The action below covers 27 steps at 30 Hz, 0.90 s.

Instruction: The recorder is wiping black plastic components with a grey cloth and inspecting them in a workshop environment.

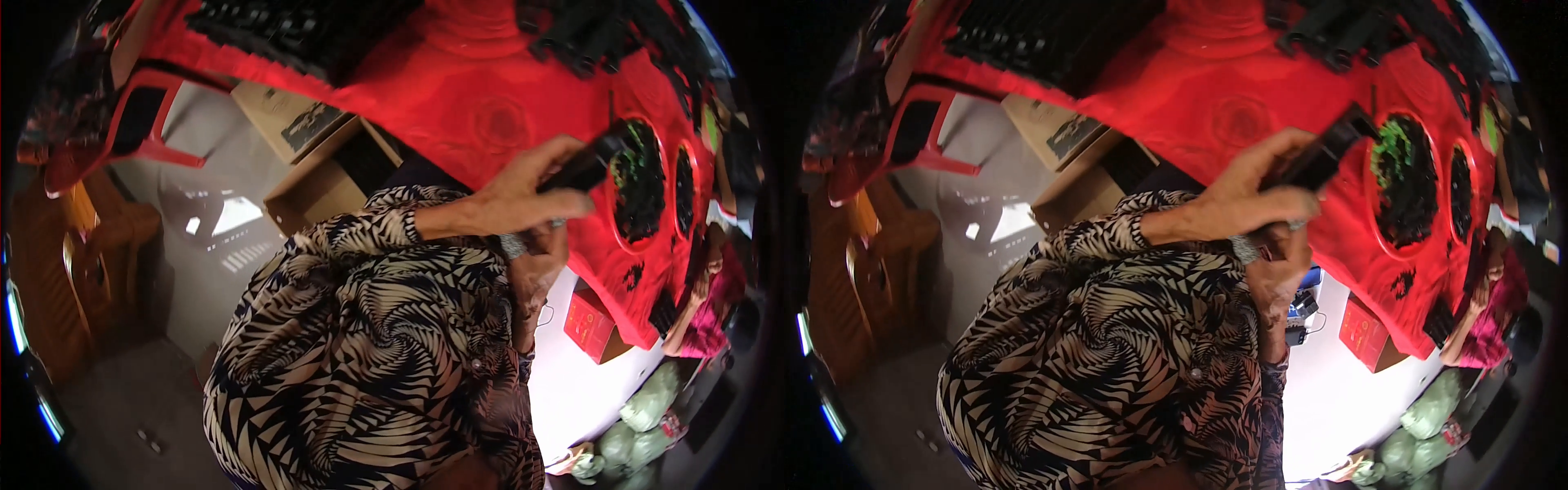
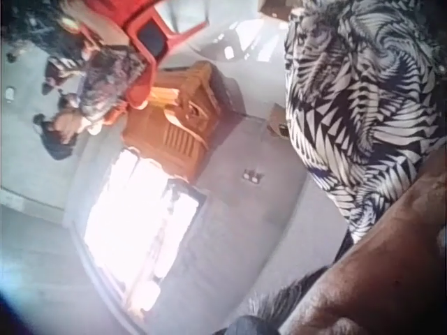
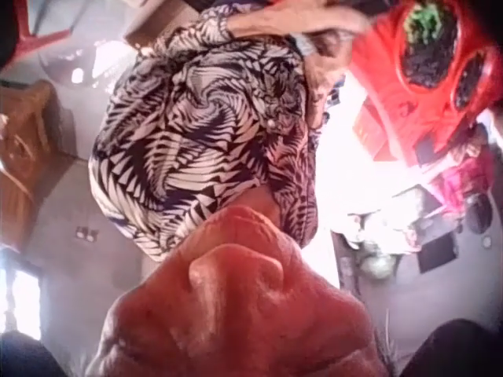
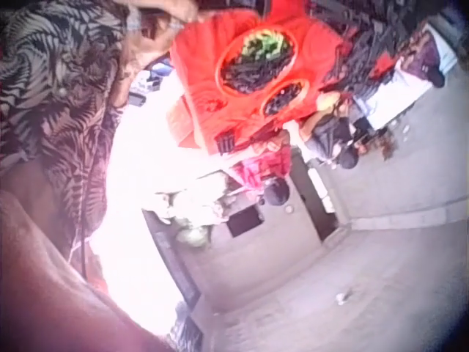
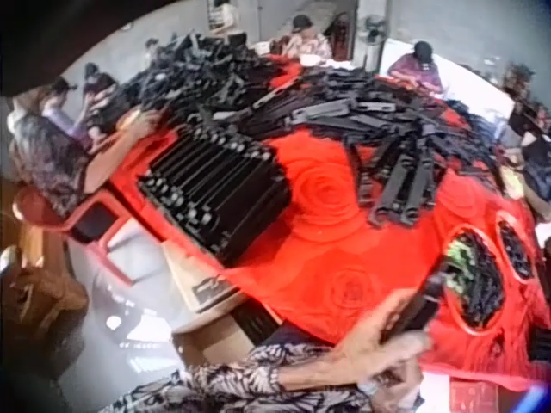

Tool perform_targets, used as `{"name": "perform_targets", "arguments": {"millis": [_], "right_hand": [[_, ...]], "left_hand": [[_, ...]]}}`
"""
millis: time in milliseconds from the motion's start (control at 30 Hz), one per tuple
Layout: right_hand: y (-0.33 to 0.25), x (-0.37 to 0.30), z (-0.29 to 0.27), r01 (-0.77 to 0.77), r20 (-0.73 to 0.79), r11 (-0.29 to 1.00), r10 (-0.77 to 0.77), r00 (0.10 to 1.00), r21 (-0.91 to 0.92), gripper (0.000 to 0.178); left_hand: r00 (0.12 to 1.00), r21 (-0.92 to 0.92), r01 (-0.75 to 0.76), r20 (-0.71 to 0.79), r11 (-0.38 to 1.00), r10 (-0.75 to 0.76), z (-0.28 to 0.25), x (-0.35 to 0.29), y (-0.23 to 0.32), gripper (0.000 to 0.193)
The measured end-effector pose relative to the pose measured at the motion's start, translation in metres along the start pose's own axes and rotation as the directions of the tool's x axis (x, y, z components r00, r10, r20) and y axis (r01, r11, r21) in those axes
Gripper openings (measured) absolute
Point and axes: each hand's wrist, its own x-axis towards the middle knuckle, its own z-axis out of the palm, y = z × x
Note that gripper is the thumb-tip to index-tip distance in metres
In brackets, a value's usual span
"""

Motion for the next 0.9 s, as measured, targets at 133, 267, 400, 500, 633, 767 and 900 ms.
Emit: {"name": "perform_targets", "arguments": {"millis": [133, 267, 400, 500, 633, 767, 900], "right_hand": [[0.001, 0.003, -0.001, 0.054, -0.082, 0.974, -0.074, 0.994, -0.219, 0.036], [0.019, 0.004, -0.007, 0.153, -0.100, 0.880, -0.220, 0.970, -0.450, 0.031], [0.032, 0.014, -0.019, 0.330, 0.054, 0.626, -0.417, 0.907, -0.707, 0.034], [0.045, 0.024, -0.039, 0.473, 0.069, 0.468, -0.653, 0.755, -0.746, 0.033], [0.026, 0.032, -0.024, 0.267, -0.209, 0.890, -0.360, 0.909, -0.370, 0.029], [0.040, 0.041, -0.026, 0.180, -0.266, 0.982, -0.191, 0.945, -0.062, 0.025], [0.037, 0.043, -0.024, 0.204, -0.226, 0.974, -0.220, 0.949, -0.096, 0.023]], "left_hand": [[0.971, 0.311, -0.223, -0.015, 0.924, 0.240, -0.004, -0.007, 0.003, 0.058], [0.873, 0.632, -0.432, 0.114, 0.644, 0.474, -0.007, -0.015, -0.005, 0.053], [0.732, 0.826, -0.489, 0.214, 0.281, 0.646, -0.021, -0.024, -0.001, 0.042], [0.724, 0.877, -0.446, 0.237, 0.177, 0.648, -0.055, -0.043, 0.007, 0.038], [0.788, 0.709, -0.310, -0.181, 0.633, 0.588, -0.092, -0.082, -0.005, 0.038], [0.637, 0.701, -0.094, -0.504, 0.707, 0.584, -0.108, -0.096, 0.048, 0.045], [0.832, 0.996, 0.065, -0.083, 0.054, 0.549, -0.187, -0.144, 0.014, 0.046]]}}
